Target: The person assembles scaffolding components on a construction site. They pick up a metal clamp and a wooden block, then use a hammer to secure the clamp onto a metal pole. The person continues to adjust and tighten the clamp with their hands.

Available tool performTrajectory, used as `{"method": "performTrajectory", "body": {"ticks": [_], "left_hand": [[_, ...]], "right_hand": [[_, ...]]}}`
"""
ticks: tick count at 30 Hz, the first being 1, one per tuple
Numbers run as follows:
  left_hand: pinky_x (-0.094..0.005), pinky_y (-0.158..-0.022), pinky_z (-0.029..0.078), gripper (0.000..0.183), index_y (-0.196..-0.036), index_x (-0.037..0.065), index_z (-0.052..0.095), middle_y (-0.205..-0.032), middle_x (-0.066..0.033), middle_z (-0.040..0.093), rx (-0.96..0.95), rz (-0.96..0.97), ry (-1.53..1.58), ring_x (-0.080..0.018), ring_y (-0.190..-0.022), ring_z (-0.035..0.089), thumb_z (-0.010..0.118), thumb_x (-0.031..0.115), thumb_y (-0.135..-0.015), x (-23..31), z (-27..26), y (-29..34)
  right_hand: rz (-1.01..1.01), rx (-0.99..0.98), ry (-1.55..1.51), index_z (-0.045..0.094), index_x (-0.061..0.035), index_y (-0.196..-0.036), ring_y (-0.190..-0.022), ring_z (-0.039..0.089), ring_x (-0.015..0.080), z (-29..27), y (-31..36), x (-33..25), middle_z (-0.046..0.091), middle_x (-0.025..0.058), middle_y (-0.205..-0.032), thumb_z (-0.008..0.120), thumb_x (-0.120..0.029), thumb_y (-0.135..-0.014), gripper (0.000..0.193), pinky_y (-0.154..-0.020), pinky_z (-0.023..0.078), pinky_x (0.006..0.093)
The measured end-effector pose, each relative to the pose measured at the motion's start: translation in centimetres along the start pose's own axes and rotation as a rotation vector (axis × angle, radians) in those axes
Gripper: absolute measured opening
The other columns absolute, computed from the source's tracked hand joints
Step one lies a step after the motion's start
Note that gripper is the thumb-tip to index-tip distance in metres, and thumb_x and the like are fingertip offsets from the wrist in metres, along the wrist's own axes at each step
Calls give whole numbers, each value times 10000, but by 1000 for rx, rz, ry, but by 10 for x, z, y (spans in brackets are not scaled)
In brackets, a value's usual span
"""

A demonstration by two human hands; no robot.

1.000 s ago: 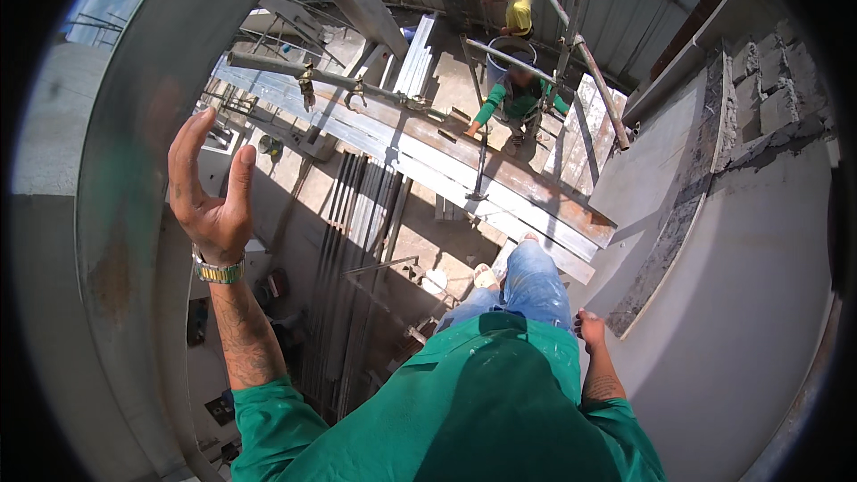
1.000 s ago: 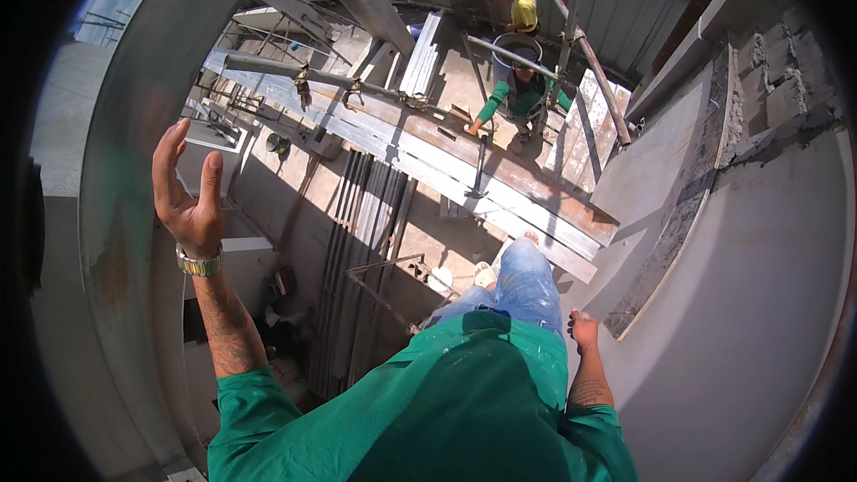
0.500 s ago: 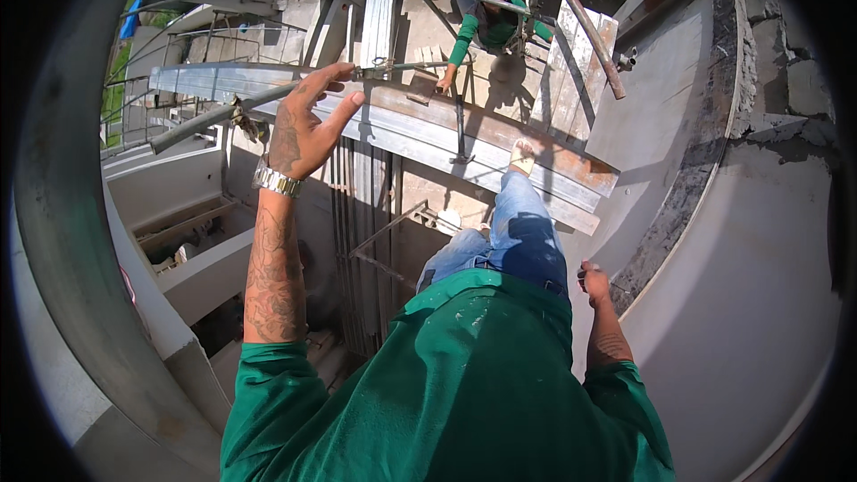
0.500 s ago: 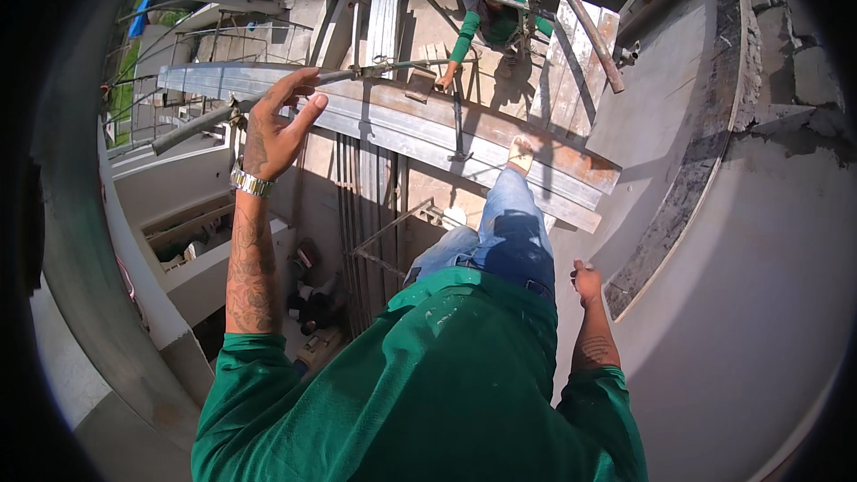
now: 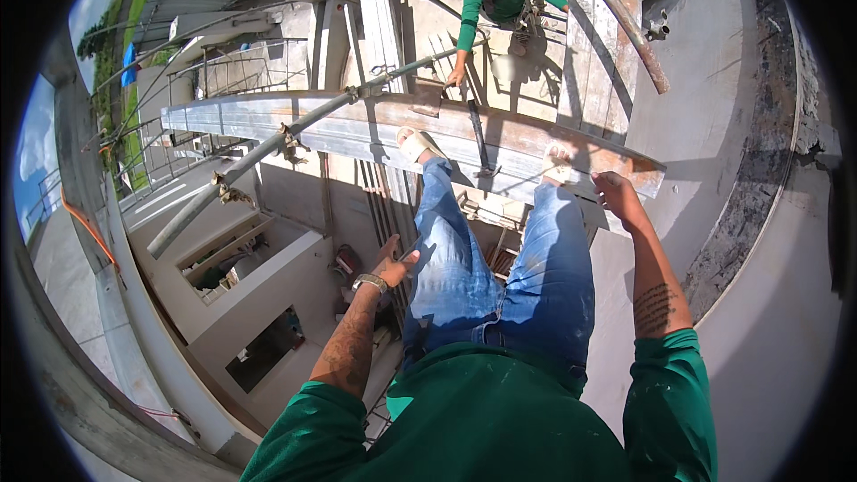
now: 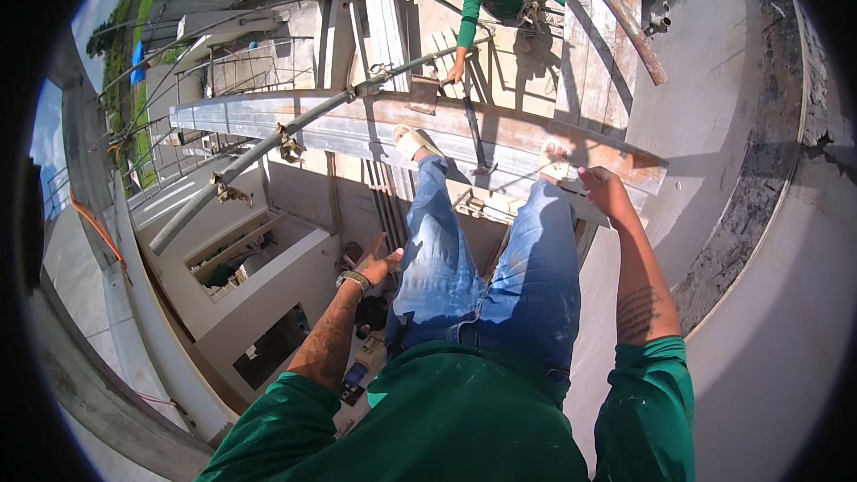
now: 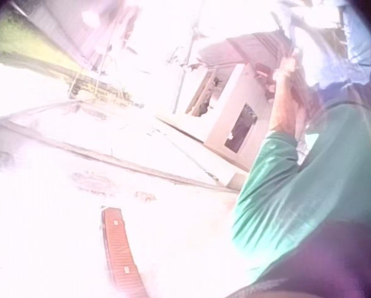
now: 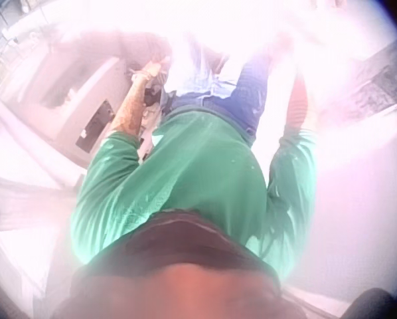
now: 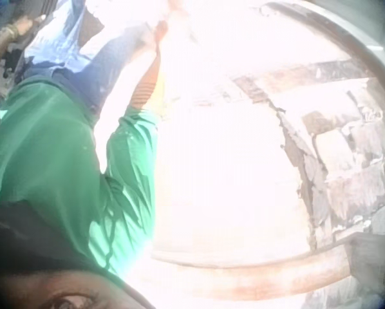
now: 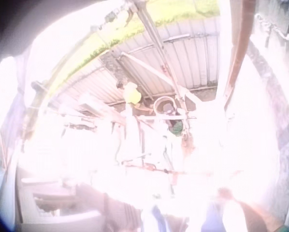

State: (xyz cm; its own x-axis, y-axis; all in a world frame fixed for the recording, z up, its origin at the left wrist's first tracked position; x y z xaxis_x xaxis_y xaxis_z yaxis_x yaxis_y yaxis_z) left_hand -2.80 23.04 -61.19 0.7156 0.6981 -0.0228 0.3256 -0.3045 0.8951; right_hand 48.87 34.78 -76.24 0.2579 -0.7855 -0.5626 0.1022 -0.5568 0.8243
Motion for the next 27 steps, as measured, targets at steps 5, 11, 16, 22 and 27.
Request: {"method": "performTrajectory", "body": {"ticks": [5,11,16,22,27], "left_hand": [[-472,-1214,234,1086,-1572,30,226,-1565,-267,312,-154,10,41,-393,-1485,257,754,567,-790,-53,83,-88],[-456,-1124,396,1150,-1484,-86,265,-1517,-321,344,-61,-52,-136,-464,-1324,473,796,599,-728,-23,80,-128],[-459,-1136,398,1319,-1531,-101,141,-1485,-348,344,-85,-164,-138,-440,-1394,401,818,632,-669,-8,16,-132],[-489,-1114,417,1199,-1530,-12,255,-1477,-308,374,-35,99,63,-440,-1366,432,854,569,-668,-41,-74,-177],[-484,-1113,415,1150,-1521,23,301,-1490,-273,380,-110,70,119,-424,-1376,429,836,600,-683,-51,-128,-210]], "right_hand": [[208,34,-102,655,-35,-1042,-717,568,125,25,-46,94,631,39,-888,585,-425,-989,400,-672,467,299],[358,17,364,698,28,-979,-782,676,202,51,-123,249,682,158,-809,624,-377,-969,411,-694,510,322],[219,-203,115,696,-26,-924,-653,577,125,152,-229,142,626,37,-763,631,-397,-963,379,-604,465,312],[-24,-167,286,696,-20,-974,-651,594,152,290,-392,-8,676,69,-804,644,-339,-912,329,-626,477,319],[-156,-15,727,695,-24,-1096,-929,698,354,394,-499,-93,716,210,-963,648,-301,-885,351,-855,540,428]]}}
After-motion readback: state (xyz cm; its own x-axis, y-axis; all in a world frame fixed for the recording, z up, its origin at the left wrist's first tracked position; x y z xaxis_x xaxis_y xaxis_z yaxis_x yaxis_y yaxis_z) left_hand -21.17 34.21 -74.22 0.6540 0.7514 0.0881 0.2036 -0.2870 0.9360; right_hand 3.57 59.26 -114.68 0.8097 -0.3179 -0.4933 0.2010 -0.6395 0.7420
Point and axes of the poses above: each hand's wrist, its own y-axis away from the middle knuckle, its own z-axis out of the palm, x = y × z, the point moved 10 cm from there along -y, towards the middle knuckle
